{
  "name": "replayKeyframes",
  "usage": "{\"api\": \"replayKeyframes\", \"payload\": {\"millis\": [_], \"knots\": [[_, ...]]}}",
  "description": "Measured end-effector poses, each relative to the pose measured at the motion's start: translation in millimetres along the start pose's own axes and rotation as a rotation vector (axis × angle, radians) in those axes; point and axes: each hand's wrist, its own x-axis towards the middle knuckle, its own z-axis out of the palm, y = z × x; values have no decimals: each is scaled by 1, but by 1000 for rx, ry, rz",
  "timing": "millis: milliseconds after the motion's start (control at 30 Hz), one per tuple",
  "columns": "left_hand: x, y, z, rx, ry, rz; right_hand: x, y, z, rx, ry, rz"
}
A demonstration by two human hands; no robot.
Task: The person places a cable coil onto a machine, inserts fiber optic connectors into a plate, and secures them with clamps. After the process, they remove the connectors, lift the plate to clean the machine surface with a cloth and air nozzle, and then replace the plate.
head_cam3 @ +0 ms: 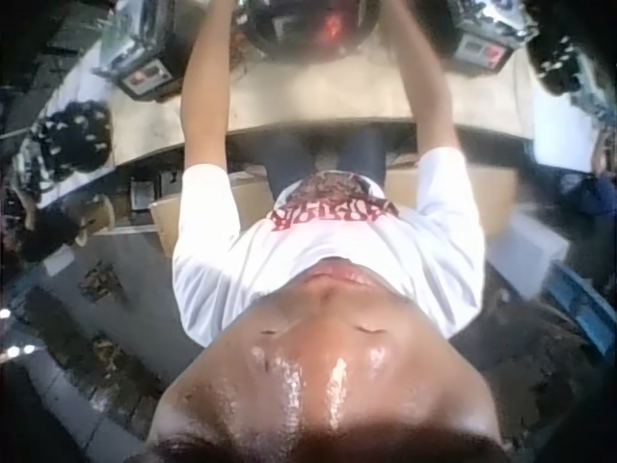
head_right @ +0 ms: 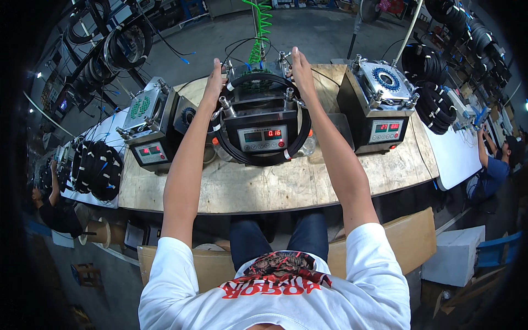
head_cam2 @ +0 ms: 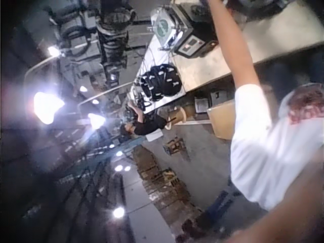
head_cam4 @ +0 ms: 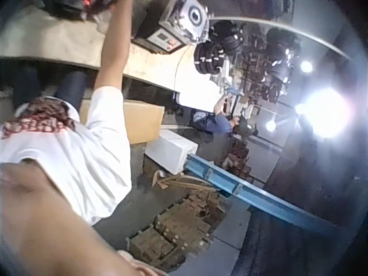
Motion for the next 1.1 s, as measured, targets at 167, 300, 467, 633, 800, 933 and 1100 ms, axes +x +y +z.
{"api": "replayKeyframes", "payload": {"millis": [167,300,467,633,800,933,1100], "knots": [[-2,1,-2,69,87,-32,-8,-10,4,-74,-22,36],[-3,5,4,108,108,-34,2,3,0,-68,13,-54],[0,3,3,76,101,0,13,16,-3,-49,9,-52],[-9,8,2,39,27,-9,1,5,1,-17,-13,53],[-13,10,3,31,35,-15,-1,-1,2,-130,-32,74],[-12,13,8,105,99,-2,2,-2,0,-189,-25,59],[-9,7,3,125,147,-10,-6,-8,4,-92,-17,95]]}}
